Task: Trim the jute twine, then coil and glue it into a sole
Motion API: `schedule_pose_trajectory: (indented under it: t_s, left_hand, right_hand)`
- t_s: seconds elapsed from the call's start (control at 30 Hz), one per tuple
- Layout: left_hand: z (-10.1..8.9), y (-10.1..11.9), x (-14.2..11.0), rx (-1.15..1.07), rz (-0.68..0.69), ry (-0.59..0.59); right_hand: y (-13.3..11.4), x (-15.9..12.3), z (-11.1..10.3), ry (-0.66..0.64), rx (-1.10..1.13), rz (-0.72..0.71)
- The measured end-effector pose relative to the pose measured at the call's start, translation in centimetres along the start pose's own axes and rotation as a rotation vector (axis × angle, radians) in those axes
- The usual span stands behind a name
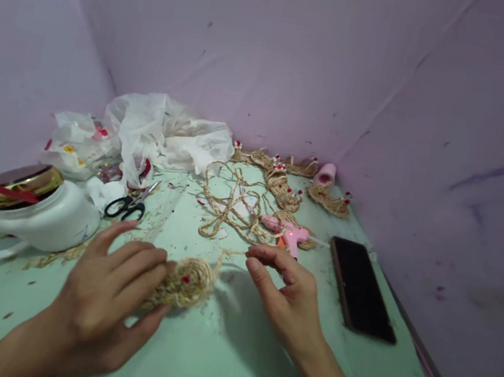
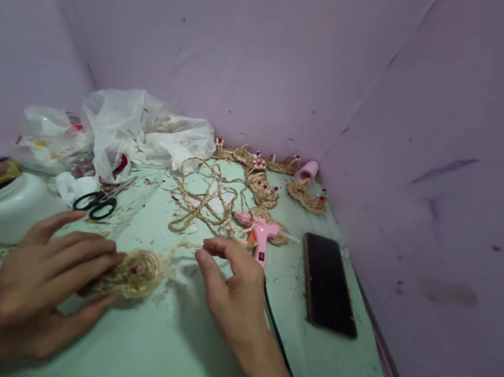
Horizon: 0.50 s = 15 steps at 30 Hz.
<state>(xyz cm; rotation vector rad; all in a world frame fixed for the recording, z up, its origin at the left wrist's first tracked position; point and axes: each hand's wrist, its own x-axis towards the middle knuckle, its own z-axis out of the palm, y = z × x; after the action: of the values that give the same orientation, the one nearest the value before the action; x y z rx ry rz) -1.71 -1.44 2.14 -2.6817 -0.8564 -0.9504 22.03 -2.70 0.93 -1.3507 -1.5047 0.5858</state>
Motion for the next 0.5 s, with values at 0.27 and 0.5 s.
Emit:
schedule_pose_trajectory:
  t_s: [0.27,0.5]
  left_hand:
    - [0.5,0.1,0.8,-0.007,0.052,0.1]
    - [1.4,2.3,0.9,-0.106,-0.203,0.221]
  right_hand:
    - [-1.1,-0.8,1.2,-0.354,0.579,0.477]
    - [-1.3,-1.6,2.7,-0.227,1.172,0.614]
